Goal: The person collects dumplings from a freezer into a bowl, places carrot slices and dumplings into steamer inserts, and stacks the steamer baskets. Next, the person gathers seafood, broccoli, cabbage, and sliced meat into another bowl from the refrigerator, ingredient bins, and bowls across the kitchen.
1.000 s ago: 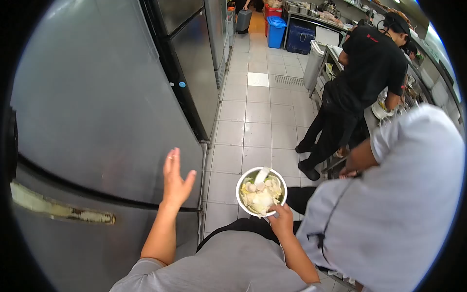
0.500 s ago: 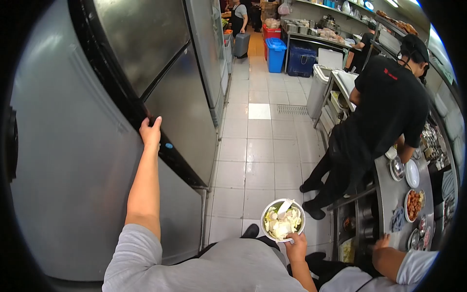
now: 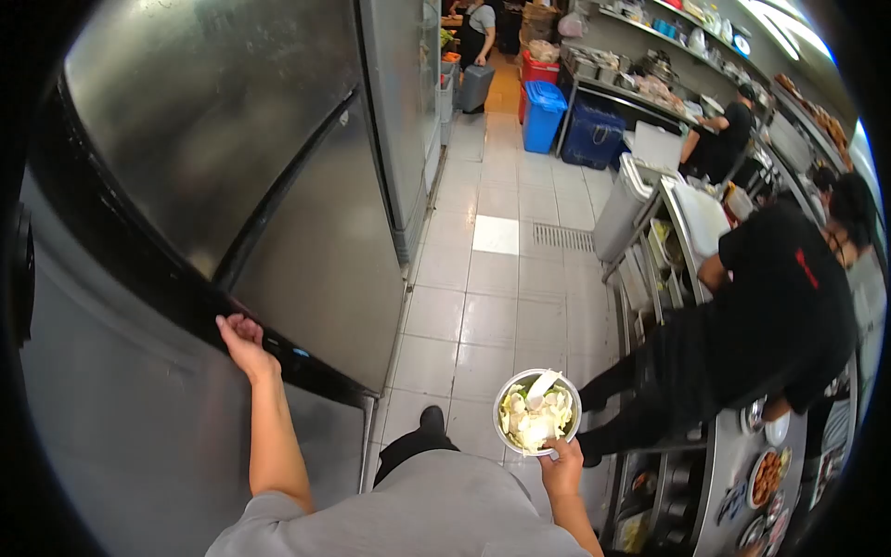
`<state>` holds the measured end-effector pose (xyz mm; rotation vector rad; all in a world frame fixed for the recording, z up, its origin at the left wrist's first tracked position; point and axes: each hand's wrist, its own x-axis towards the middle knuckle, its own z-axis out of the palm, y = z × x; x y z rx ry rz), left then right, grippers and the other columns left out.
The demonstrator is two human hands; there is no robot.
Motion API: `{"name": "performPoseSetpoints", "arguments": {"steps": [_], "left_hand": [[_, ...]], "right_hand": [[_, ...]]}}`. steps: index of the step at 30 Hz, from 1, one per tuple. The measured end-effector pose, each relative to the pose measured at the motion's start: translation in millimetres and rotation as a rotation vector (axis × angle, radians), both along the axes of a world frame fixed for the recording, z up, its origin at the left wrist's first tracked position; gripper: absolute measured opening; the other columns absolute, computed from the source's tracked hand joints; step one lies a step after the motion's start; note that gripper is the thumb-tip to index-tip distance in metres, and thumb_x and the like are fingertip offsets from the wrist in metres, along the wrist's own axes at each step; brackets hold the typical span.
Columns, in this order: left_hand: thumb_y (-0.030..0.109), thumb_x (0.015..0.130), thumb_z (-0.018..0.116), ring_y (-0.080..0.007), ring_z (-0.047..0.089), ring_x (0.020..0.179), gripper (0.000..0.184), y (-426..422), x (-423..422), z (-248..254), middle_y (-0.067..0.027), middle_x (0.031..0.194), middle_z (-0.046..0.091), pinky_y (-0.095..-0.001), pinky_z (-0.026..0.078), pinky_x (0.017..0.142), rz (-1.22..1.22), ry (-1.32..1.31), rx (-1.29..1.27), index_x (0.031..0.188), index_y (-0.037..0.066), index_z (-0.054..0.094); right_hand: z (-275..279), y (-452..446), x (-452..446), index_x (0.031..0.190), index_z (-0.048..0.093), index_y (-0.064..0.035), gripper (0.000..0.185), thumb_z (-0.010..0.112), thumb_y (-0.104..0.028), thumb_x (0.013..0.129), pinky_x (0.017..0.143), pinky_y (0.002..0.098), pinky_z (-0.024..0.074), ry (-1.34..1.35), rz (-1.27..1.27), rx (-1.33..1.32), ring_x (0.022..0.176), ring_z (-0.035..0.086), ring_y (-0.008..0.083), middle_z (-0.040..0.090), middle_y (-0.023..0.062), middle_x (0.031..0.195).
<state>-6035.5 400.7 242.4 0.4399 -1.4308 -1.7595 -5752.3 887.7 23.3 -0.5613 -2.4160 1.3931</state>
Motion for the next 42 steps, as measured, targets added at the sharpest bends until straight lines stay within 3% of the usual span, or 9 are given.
{"name": "performPoseSetpoints", "arguments": {"steps": [5,11,15,19,26,32,35,36,42], "left_hand": [[0.046,0.111,0.052,-0.0107,0.054,0.076,0.053,66.3,6.8,-13.1,-0.0013,0.086,0.057,-0.0287,0.047,0.076,-0.279,0.063,-0.213,0.14,0.001,0.055],[0.052,0.066,0.099,-0.0331,0.059,0.114,0.104,290.8,-72.2,72.7,-0.0112,0.125,0.063,-0.0516,0.051,0.096,-0.31,0.424,-1.106,0.152,0.015,0.055],[0.056,0.079,0.088,-0.0332,0.059,0.131,0.074,394.4,-119.8,130.0,-0.0087,0.139,0.067,-0.0527,0.035,0.117,-0.561,0.441,-1.6,0.14,0.02,0.069],[0.052,0.084,0.083,-0.0237,0.061,0.134,0.058,498.6,-191.6,58.0,-0.0015,0.14,0.071,-0.0526,0.02,0.125,-0.639,0.478,-1.452,0.13,0.017,0.075],[0.034,0.084,0.084,-0.0306,0.053,0.145,0.058,593.2,-264.9,35.7,-0.0076,0.152,0.06,-0.0544,0.028,0.124,-0.515,0.393,-1.52,0.137,0.016,0.07],[0.02,0.086,0.081,-0.0346,0.06,0.135,0.046,469.9,-297.6,-21.7,-0.0139,0.134,0.068,-0.0507,0.049,0.111,-0.59,0.184,-1.556,0.131,0.014,0.072],[0.024,0.092,0.077,-0.0414,0.056,0.139,0.054,305.2,-328.9,-86.8,-0.0215,0.146,0.063,-0.0512,0.047,0.116,-0.63,-0.686,-1.576,0.141,0.005,0.066],[0.028,0.091,0.078,-0.0439,0.051,0.144,0.058,270.7,-340.0,-73.5,-0.0245,0.148,0.06,-0.0521,0.043,0.12,-0.705,-1.374,-1.545,0.143,0.005,0.065],[0.03,0.102,0.065,-0.0442,0.056,0.138,0.047,31.2,-418.5,-50.6,-0.0275,0.141,0.064,-0.0516,0.043,0.119,0.243,-1.036,-1.378,0.139,0.003,0.067]], "right_hand": [[21.2,35.6,-124.7,0.093,0.073,-0.008,0.032,0.09,0.004,0.069,0.089,0.0431,0.0574,0.079,0.053,0.176,0.102,0.072,0.0395,0.073,0.0171,0.107],[17.7,151.2,-244.2,0.094,0.071,-0.0063,0.03,0.082,0.009,0.071,0.09,0.0416,0.0552,0.175,-0.044,0.059,0.101,0.07,0.0376,0.071,0.0164,0.104],[-14.6,196.4,-275.2,0.095,0.071,-0.0034,0.03,0.079,0.012,0.072,0.092,0.0417,0.0544,0.146,-0.067,-0.006,0.102,0.07,0.0355,0.071,0.0151,0.105],[-49.3,268.4,-306.5,0.094,0.071,-0.0036,0.026,0.078,0.011,0.074,0.094,0.041,0.054,0.132,-0.081,0.069,0.102,0.07,0.0353,0.07,0.0151,0.105],[-47.7,319.6,-351.3,0.094,0.07,-0.0022,0.026,0.078,0.011,0.073,0.091,0.0414,0.0533,0.121,0.028,0.035,0.099,0.068,0.0376,0.068,0.0159,0.102],[-59.0,313.5,-366.7,0.097,0.071,-0.0049,0.029,0.081,0.009,0.073,0.09,0.0424,0.054,0.097,0.099,0.069,0.101,0.068,0.0398,0.067,0.017,0.105],[-37.0,279.8,-386.9,0.096,0.069,-0.0027,0.029,0.072,0.013,0.072,0.091,0.0416,0.0533,0.101,0.11,0.007,0.101,0.068,0.0378,0.067,0.0165,0.104],[-31.0,272.3,-394.8,0.096,0.069,-0.0027,0.029,0.072,0.013,0.072,0.091,0.0416,0.0533,0.098,0.105,0.012,0.101,0.068,0.0378,0.067,0.0165,0.104],[32.9,218.4,-465.4,0.095,0.069,-0.0034,0.023,0.077,0.006,0.076,0.087,0.0418,0.0527,0.072,0.088,0.06,0.098,0.068,0.0381,0.067,0.0168,0.1]]}}
